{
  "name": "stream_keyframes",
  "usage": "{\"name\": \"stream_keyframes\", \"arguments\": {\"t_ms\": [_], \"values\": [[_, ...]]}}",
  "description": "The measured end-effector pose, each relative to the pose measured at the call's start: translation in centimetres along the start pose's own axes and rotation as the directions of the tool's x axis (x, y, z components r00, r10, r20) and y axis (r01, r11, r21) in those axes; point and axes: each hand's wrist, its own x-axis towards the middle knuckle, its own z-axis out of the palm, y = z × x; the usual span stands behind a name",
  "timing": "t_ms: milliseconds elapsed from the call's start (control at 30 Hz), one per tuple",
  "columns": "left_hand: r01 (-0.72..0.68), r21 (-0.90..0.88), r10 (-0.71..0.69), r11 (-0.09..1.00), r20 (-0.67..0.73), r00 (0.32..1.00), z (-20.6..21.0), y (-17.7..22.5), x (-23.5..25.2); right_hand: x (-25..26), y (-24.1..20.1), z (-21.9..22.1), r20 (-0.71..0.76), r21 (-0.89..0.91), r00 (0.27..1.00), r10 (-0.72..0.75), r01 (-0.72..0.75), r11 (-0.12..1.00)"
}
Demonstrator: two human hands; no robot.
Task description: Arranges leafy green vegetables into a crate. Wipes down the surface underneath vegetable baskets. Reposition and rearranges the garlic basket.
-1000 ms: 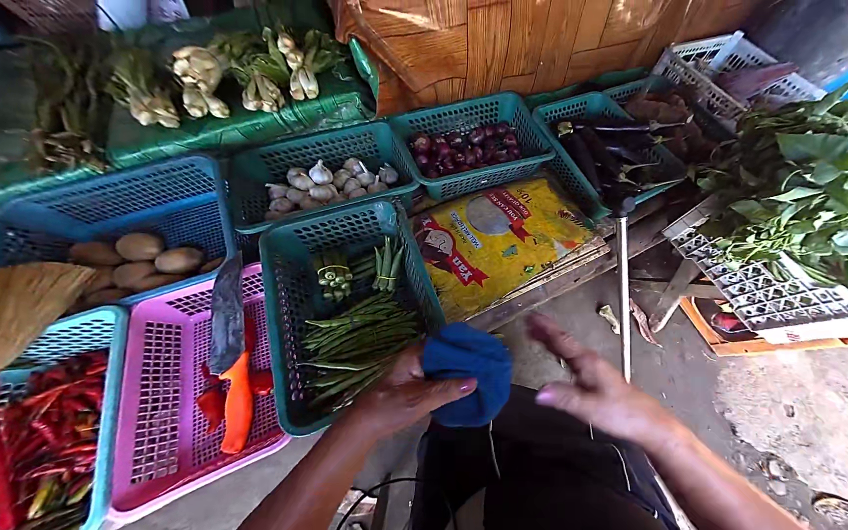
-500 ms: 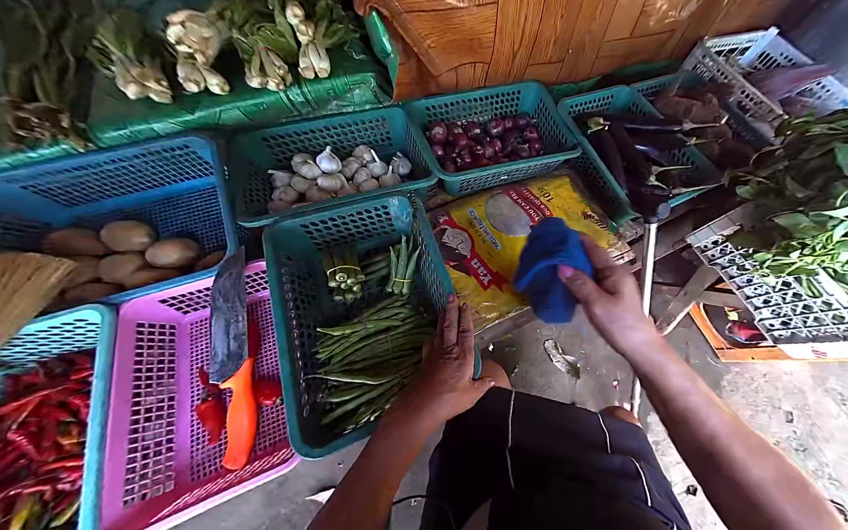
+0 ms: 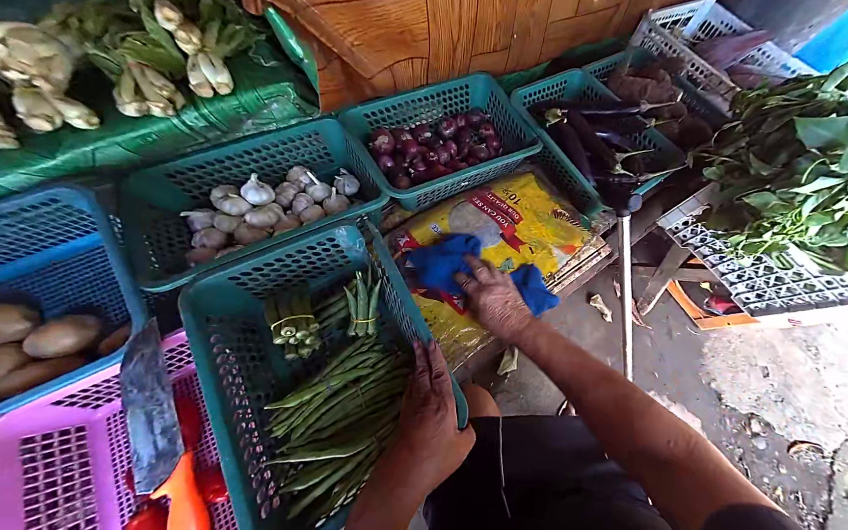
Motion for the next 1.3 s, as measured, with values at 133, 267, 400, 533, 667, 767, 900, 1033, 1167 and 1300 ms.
{"name": "stream_keyframes", "arguments": {"t_ms": [133,267,400,533,667,767,900,1033,1167,1300], "values": [[0.035,0.019,-0.037,0.999,0.072,0.997,-0.4,0.1,0.0,-1.6,6.7,-2.4,-0.118,-0.111,0.936,0.332,-0.345,0.932],[0.031,0.014,-0.032,0.999,0.069,0.997,-0.2,0.1,-0.1,-8.1,10.3,-4.8,-0.01,-0.221,0.822,0.569,-0.557,0.801],[0.06,0.03,-0.063,0.998,0.117,0.991,-0.7,0.5,-0.1,-16.5,11.7,-5.3,0.297,-0.254,0.676,0.675,-0.625,0.738],[0.105,0.046,-0.111,0.993,0.175,0.978,-1.4,1.0,0.0,-20.9,13.4,-5.9,0.395,-0.217,0.569,0.721,-0.705,0.675],[0.111,0.038,-0.116,0.993,0.166,0.979,-1.4,1.0,0.2,-20.4,11.0,-10.4,0.307,-0.067,0.699,0.646,-0.662,0.747],[0.107,0.04,-0.112,0.993,0.153,0.982,-1.1,0.9,0.1,-19.0,8.0,-14.6,0.225,0.066,0.851,0.475,-0.499,0.864],[0.089,0.019,-0.09,0.996,0.127,0.988,-0.9,0.7,0.1,-15.4,3.7,-18.5,-0.043,0.214,0.965,0.257,-0.243,0.946],[0.083,0.012,-0.084,0.996,0.126,0.988,-0.9,0.5,0.2,-9.2,0.9,-17.5,-0.146,0.376,0.953,0.267,-0.196,0.906],[0.097,0.022,-0.099,0.995,0.137,0.986,-1.0,0.7,0.2,-2.7,2.0,-7.7,-0.082,0.335,0.976,0.202,-0.164,0.928],[0.106,0.024,-0.108,0.994,0.141,0.984,-1.0,0.8,0.3,-1.0,-1.1,1.4,0.056,0.112,0.994,0.096,-0.102,0.988]]}}
